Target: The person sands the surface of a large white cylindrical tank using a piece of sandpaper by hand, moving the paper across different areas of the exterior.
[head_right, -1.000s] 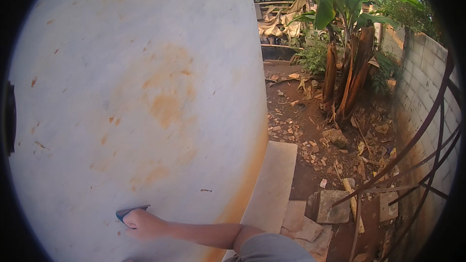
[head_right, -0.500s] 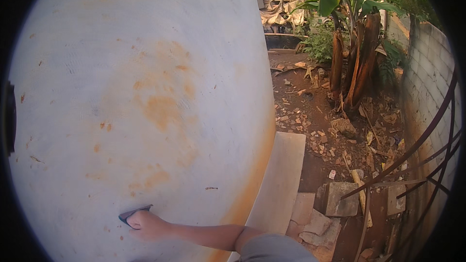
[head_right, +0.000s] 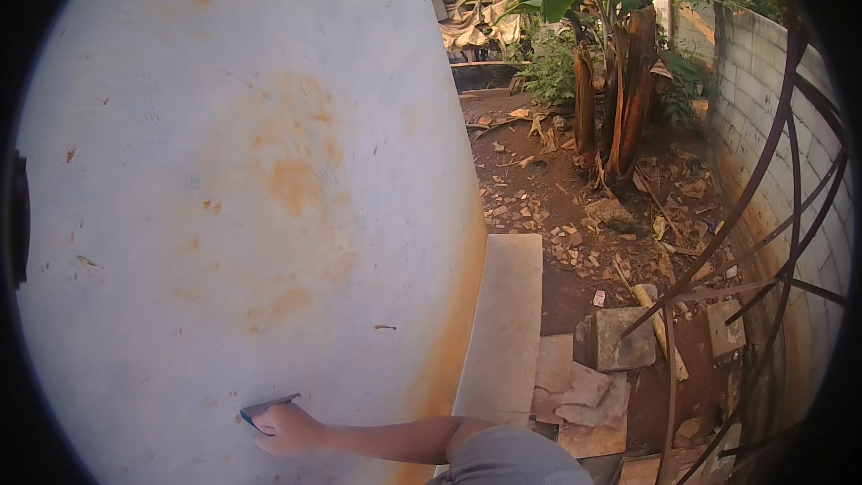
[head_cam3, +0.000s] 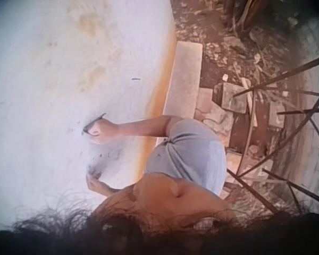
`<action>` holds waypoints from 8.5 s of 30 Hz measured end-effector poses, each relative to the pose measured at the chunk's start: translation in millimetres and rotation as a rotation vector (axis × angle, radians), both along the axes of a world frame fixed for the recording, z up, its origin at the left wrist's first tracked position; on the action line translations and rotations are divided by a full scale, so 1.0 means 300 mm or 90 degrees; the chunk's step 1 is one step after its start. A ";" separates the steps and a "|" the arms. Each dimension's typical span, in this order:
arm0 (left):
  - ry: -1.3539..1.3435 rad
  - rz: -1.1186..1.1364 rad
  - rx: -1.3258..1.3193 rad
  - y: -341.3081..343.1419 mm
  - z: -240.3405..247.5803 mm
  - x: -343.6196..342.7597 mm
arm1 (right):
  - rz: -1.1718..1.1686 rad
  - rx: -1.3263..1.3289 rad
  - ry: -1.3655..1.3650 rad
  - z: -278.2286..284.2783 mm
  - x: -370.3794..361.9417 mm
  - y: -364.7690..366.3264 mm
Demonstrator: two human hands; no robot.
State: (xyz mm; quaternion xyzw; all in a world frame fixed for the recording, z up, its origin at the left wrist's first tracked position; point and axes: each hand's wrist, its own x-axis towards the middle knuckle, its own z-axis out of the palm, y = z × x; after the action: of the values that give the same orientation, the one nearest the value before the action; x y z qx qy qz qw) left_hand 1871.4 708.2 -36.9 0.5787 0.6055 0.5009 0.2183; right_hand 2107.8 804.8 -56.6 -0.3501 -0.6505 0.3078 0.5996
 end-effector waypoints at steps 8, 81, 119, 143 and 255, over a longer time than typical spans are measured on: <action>-0.097 -0.077 -0.004 -0.005 -0.021 -0.064 | 0.003 -0.071 0.020 -0.064 -0.135 -0.115; -0.022 0.051 0.235 0.025 -0.049 0.082 | 0.237 -0.213 0.000 -0.157 -0.055 -0.056; -0.167 0.023 0.086 0.097 -0.020 0.211 | 0.149 -0.055 0.119 -0.090 -0.015 0.001; 0.116 -0.096 0.005 0.015 0.083 -0.020 | 0.000 -0.146 0.270 0.124 0.033 0.013; -0.072 -0.120 0.077 -0.097 0.040 -0.300 | -0.048 -0.069 0.135 -0.089 -0.187 -0.111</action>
State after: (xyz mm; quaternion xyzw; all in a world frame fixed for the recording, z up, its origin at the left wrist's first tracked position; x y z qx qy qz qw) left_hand 1781.5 679.0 -25.0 0.6162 0.5039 0.5452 0.2629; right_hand 2051.6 771.4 -83.3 -0.3716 -0.5525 0.3548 0.6563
